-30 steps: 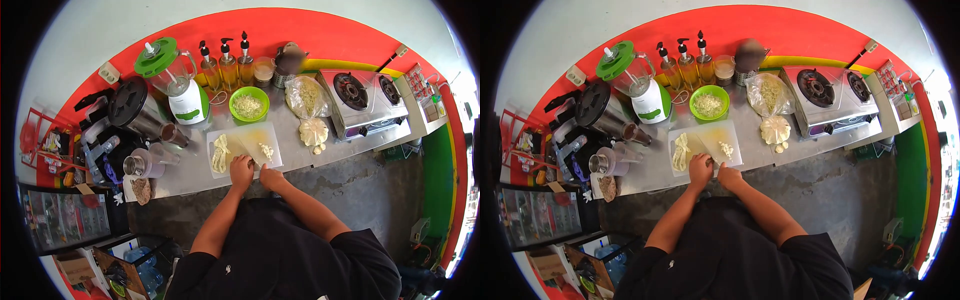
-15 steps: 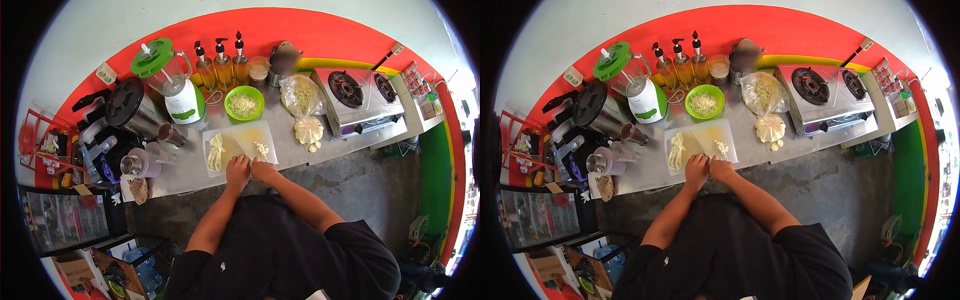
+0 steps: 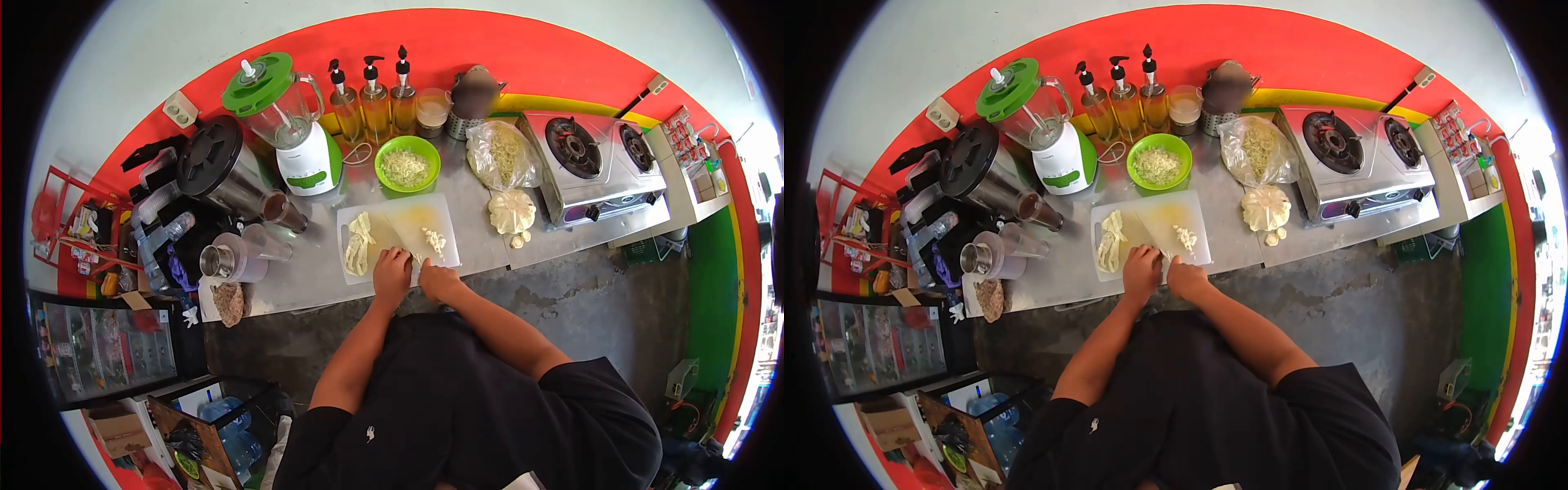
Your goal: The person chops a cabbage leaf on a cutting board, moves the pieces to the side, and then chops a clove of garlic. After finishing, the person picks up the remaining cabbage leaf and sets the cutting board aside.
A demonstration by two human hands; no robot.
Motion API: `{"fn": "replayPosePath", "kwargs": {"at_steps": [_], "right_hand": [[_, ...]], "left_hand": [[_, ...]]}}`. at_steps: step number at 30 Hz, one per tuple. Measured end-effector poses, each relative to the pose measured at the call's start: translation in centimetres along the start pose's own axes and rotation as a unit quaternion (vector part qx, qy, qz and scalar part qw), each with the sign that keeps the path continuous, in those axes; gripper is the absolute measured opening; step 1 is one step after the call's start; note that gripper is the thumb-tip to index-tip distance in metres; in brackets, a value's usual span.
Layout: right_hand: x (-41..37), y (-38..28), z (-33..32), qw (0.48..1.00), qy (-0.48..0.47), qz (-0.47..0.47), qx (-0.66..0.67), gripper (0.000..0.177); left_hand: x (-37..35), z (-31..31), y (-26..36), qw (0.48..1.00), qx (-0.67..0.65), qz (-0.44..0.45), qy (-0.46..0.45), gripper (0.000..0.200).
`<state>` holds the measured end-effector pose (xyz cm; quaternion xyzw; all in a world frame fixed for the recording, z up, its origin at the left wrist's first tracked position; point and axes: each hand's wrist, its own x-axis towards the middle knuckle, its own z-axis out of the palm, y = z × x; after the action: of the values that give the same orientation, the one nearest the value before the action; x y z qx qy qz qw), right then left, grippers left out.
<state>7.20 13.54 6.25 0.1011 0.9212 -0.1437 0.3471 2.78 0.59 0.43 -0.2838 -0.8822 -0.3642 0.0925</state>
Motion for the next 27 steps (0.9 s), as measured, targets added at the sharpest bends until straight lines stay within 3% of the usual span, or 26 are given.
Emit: {"fn": "replayPosePath", "kwargs": {"at_steps": [7,9,13,15,18,21,25,27], "right_hand": [[0.9,0.3,-0.8,1.000,-0.001,-0.012,0.026,0.035],[0.8,0.2,-0.2,1.000,-0.013,0.006,0.004,0.051],[0.9,0.2,1.0,0.999,0.039,0.000,-0.009,0.049],[1.4,0.4,0.1,0.999,0.031,-0.020,0.039,0.037],[0.9,0.4,-0.5,1.000,0.004,-0.006,0.003,0.048],[0.6,0.5,0.6,1.000,0.015,-0.014,-0.008,0.038],[0.9,0.1,-0.1,0.999,0.035,-0.036,0.004,0.039],[0.5,0.0,-1.5,0.999,-0.003,-0.026,-0.023,0.047]], "left_hand": [[-0.1,-0.2,-0.2,0.998,-0.032,-0.035,-0.028,0.008],[-0.1,-0.3,-0.2,0.999,-0.034,-0.024,-0.012,0.008],[0.0,-0.2,-0.3,0.997,-0.055,-0.047,-0.016,0.009],[0.0,-0.2,-0.3,0.997,-0.056,-0.053,-0.022,0.009],[-0.1,-0.2,-0.4,0.997,-0.049,-0.055,-0.029,0.010],[0.0,-0.1,-0.5,0.997,-0.051,-0.049,-0.018,0.010],[0.1,-0.1,-0.6,0.997,-0.051,-0.057,-0.028,0.010],[0.0,-0.1,-0.6,0.997,-0.048,-0.059,-0.030,0.010]]}}
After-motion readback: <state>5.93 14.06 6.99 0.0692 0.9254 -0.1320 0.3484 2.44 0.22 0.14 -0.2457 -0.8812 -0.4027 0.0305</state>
